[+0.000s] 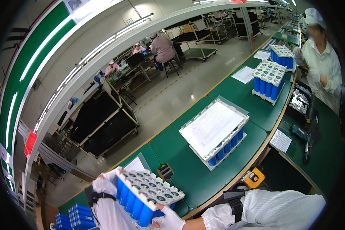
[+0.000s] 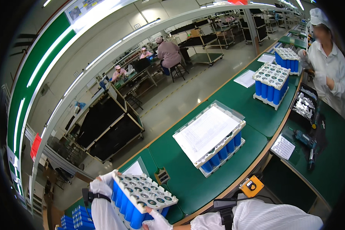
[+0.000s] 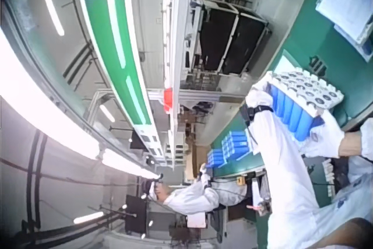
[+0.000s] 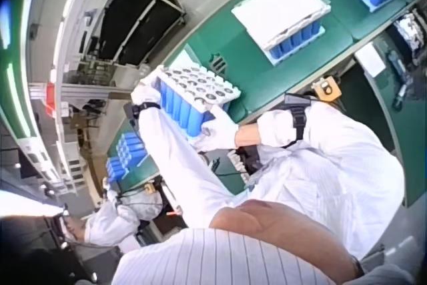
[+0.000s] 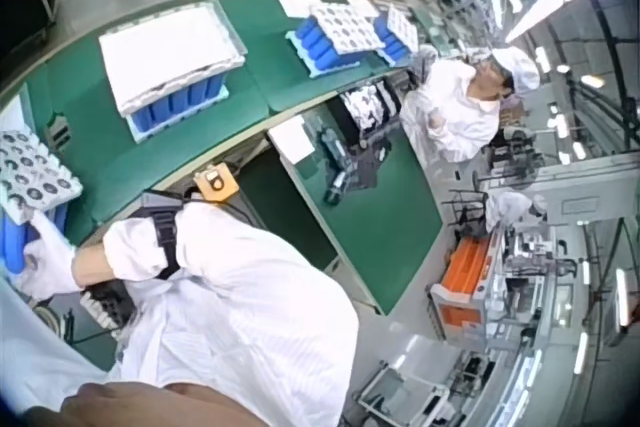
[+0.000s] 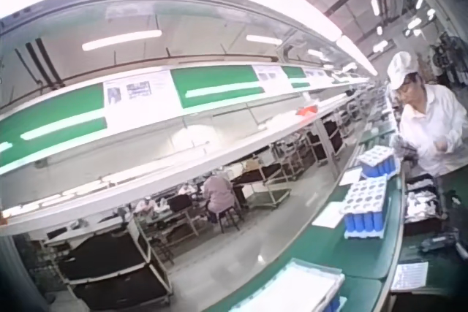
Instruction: Assembling lithium-ion battery packs into plastic housings, securing them with screws, and marking for quality control.
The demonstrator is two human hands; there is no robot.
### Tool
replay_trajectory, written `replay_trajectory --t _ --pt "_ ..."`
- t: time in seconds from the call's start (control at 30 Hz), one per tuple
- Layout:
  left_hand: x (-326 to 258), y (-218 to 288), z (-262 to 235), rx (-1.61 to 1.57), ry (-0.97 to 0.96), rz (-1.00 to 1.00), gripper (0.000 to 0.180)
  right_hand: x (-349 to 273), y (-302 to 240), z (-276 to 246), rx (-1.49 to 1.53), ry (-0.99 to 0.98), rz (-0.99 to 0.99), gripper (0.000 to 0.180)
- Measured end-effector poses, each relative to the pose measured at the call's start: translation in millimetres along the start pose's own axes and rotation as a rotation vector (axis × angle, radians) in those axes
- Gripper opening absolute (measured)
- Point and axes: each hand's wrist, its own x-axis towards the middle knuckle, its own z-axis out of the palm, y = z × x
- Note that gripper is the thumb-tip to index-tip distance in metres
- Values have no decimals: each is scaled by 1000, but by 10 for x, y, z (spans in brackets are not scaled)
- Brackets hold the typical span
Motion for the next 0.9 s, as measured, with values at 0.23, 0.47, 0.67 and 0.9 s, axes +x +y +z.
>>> replay_trajectory --t 0.23,0.47,0.67,0.9 --pt "463 8 433 436 -39 104 34 -201 -5 172 116 96 -94 86" --pt "463 161 604 507 -36 253 23 -7 -62 -357 82 -173 -45 83" --pt "427 -73 588 394 -5 379 19 97 -66 -650 -143 -66 69 77" --pt "42 834 240 267 -484 -218 64 -144 -436 -773 -452 118 164 62"
